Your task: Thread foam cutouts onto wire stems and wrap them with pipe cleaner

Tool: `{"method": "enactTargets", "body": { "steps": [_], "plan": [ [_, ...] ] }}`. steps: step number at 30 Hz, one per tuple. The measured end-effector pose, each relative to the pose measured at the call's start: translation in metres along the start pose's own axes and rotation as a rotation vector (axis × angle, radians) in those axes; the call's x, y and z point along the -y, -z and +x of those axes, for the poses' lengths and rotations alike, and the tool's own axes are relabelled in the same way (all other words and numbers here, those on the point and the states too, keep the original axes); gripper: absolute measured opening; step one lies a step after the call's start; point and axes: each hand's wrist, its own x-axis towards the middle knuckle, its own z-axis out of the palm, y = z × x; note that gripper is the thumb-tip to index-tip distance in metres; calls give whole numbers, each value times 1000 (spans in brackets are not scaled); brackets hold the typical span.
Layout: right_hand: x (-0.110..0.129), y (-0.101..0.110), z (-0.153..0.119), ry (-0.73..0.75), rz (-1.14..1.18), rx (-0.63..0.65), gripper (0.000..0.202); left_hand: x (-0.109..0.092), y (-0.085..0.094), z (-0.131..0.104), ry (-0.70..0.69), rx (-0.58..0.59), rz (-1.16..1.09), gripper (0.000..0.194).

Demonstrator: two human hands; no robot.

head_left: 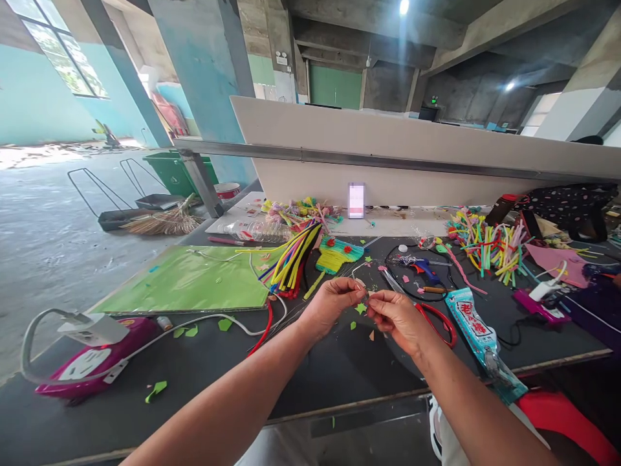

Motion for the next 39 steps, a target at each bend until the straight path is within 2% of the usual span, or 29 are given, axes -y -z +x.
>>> {"method": "enactTargets", "body": {
  "steps": [5, 10, 17, 22, 26, 28, 31, 33, 35, 37, 39],
  "plan": [
    [1, 3, 0, -48, -33, 26, 26, -3, 1, 0, -76, 69, 143, 14],
    [5, 2, -2, -82, -85, 18, 27, -2, 2, 1, -116, 86, 292, 13],
    [4, 2, -1, -123, -104, 38, 28, -6, 0, -1, -311, 49, 713, 15],
    [-4, 1, 2, -148, -85, 15, 30, -5, -2, -8, -474, 121, 970, 16],
    [-5, 0, 2, -126, -109, -1, 30, -3, -6, -11, -482, 113, 1073, 17],
    [3, 6, 0, -132, -130, 57, 30, -3, -7, -11, -378, 35, 989, 15],
    [21, 22, -3, -150, -117, 219, 35, -5, -8, -8, -110, -47, 634, 14],
    [30, 32, -4, -4, -103, 183, 32, -6, -8, -7, 39, -38, 352, 17],
    [30, 36, -2, 176, -151, 113, 25, -5, -8, -6, 131, -28, 125, 18],
    [22, 31, -1, 286, -251, 82, 20, -4, -9, -6, 190, -39, -29, 18],
    [10, 22, 0, 333, -314, 67, 18, -3, -10, -6, 217, -51, -119, 18]
  ]
}}
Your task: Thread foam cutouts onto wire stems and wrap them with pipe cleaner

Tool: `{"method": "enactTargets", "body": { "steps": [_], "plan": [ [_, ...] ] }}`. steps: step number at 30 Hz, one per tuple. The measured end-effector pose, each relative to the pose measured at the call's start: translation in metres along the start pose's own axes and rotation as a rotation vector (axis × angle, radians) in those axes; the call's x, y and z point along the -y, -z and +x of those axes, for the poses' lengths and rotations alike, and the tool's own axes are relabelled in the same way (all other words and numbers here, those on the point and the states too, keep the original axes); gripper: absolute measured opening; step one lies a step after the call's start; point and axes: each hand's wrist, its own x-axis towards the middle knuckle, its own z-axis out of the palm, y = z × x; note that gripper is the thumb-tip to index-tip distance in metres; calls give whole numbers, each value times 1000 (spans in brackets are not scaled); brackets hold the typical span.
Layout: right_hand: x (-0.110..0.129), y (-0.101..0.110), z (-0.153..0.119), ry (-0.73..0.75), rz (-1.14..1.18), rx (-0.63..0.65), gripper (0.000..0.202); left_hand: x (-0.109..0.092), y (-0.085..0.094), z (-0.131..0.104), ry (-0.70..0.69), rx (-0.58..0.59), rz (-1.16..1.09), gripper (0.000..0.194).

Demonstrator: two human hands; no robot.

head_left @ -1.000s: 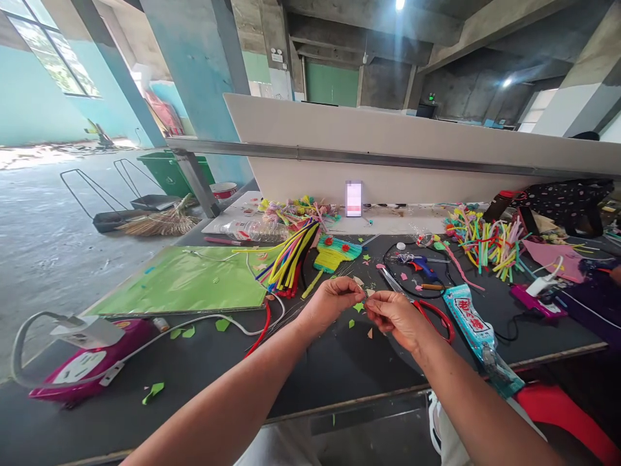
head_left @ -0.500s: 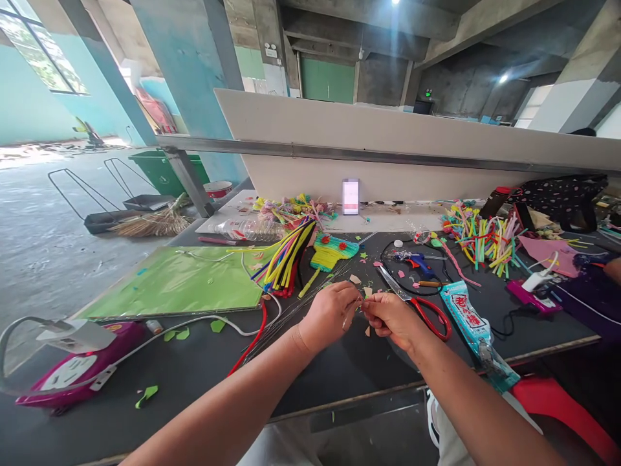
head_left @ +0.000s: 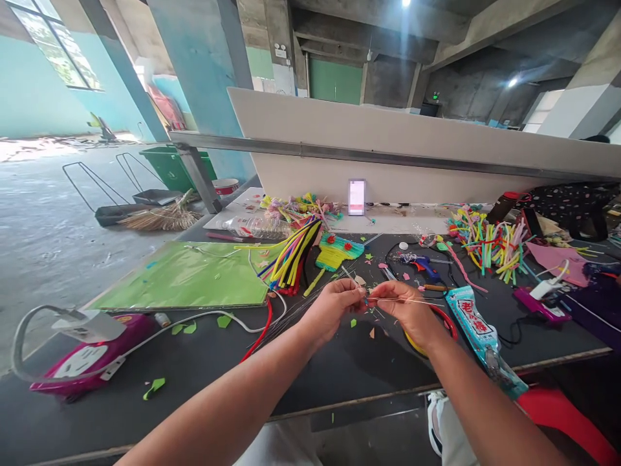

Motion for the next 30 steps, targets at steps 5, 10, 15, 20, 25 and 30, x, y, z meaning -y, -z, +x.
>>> {"method": "enactTargets", "body": {
  "steps": [5, 10, 15, 20, 25, 30],
  "plan": [
    [-15, -22, 1, 54, -18, -132, 12, 1, 0, 0, 0, -14, -36, 19],
    [-20, -21, 6, 75, -203, -234, 13, 1, 2, 1, 8, -56, 41, 19],
    [-14, -16, 7, 90, -514, -188, 11, 5, 2, 2, 3, -69, 164, 16],
    [-8, -14, 8, 158, -602, -144, 6, 6, 0, 2, 17, -92, 296, 12],
    [-8, -9, 8, -48, -194, -151, 15, -7, 0, -2, -163, 15, 230, 44],
    [-8, -9, 7, -71, -105, -142, 18, -16, 8, -1, -312, 44, 250, 37]
  ]
}}
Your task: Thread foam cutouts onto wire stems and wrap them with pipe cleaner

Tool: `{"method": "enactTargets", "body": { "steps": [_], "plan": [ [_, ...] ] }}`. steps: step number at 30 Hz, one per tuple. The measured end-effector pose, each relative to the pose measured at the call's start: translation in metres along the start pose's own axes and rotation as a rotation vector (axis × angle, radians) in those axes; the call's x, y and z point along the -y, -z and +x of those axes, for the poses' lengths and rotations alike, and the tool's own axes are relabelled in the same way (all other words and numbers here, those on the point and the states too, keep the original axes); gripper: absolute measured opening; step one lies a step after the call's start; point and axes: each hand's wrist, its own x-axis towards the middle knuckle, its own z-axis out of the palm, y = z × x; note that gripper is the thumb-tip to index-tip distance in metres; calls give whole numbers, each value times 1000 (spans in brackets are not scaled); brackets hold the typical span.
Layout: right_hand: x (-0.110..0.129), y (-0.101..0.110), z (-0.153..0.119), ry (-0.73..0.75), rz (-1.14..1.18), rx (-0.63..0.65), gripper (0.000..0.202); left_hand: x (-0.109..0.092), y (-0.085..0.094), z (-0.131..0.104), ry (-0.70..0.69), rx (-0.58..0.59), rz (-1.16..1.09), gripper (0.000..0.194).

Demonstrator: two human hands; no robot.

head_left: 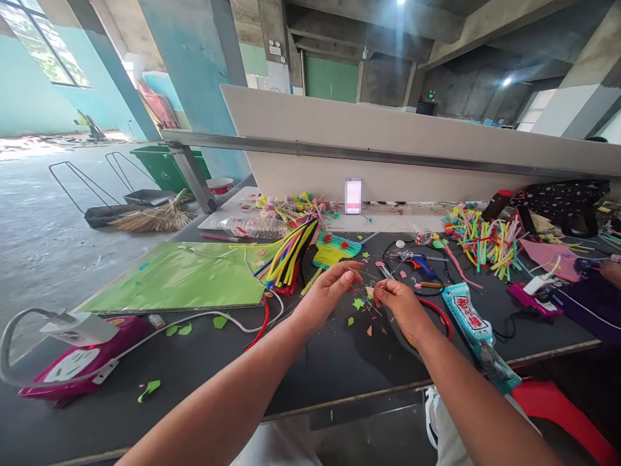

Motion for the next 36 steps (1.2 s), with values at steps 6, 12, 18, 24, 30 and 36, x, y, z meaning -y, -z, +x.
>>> {"method": "enactTargets", "body": {
  "steps": [6, 12, 18, 24, 30, 36],
  "plan": [
    [-1, -3, -2, 28, -285, -30, 14, 12, 3, 4, 93, -103, 16, 39],
    [-6, -6, 1, 226, -578, -122, 8, 18, 3, 6, 202, -119, 0, 38],
    [0, -2, 1, 141, -498, 12, 10, 23, 4, 5, 245, -88, -137, 39],
    [0, 0, 0, 76, -180, -50, 19, 27, -6, 4, 281, -63, -454, 35],
    [-6, -6, 4, 79, 24, -148, 22, 33, -13, 2, 373, -25, -549, 23],
    [-13, -8, 6, 89, -111, -137, 19, 35, -15, -2, 381, -14, -456, 23]
  ]
}}
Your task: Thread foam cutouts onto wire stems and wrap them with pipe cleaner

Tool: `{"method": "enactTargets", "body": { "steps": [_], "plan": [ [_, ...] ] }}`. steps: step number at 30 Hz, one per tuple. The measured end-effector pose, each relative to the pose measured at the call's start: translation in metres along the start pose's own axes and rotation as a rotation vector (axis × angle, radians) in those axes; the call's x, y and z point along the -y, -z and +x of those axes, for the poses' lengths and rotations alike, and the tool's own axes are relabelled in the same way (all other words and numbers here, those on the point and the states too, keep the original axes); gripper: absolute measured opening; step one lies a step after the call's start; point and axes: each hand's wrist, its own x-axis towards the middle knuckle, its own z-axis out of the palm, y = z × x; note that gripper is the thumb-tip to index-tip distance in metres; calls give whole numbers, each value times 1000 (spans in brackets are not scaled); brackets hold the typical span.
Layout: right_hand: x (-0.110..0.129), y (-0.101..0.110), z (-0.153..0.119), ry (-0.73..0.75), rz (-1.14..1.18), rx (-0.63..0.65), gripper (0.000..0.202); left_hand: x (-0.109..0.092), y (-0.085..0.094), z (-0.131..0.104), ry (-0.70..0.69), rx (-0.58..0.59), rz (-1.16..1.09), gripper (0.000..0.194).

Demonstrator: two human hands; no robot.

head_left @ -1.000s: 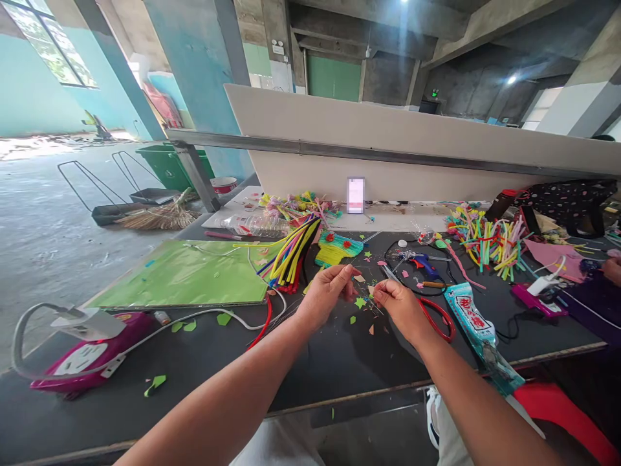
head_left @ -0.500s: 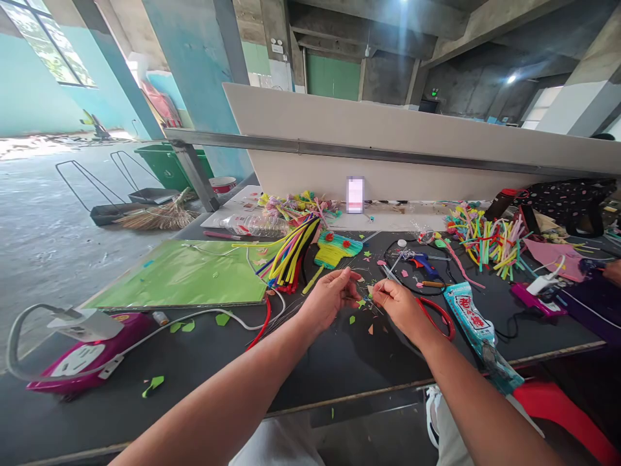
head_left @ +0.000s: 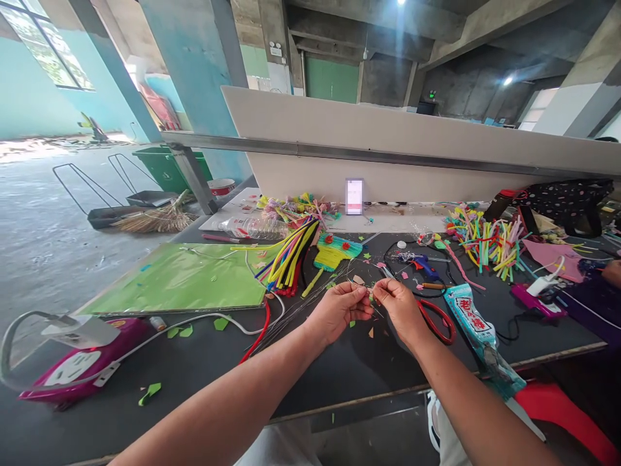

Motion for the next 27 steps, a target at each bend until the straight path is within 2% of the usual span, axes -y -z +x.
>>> {"method": "enactTargets", "body": {
  "steps": [4, 8, 11, 14, 16, 18, 21, 27],
  "plan": [
    [-1, 0, 0, 21, -148, 19, 16, 1, -4, -3, -18, -68, 54, 24],
    [1, -2, -1, 115, -336, -37, 9, 1, -5, -3, 4, -133, 120, 25],
    [-1, -2, 0, 45, -294, -9, 10, -4, -3, -3, 48, -109, 229, 23],
    [-4, 0, 0, -100, -142, 66, 14, -13, -3, -5, -121, -101, 341, 28],
    [-4, 1, 0, -132, -97, 103, 16, -18, -3, -6, -246, -100, 382, 35],
    [-3, -1, -1, -134, -121, 119, 15, -19, -2, -6, -272, -90, 404, 37],
    [0, -4, -4, -60, -287, 100, 11, -18, 1, -5, -221, -100, 416, 42],
    [-2, -7, -5, 236, -645, 67, 10, -16, 3, -1, -114, -169, 400, 45]
  ]
}}
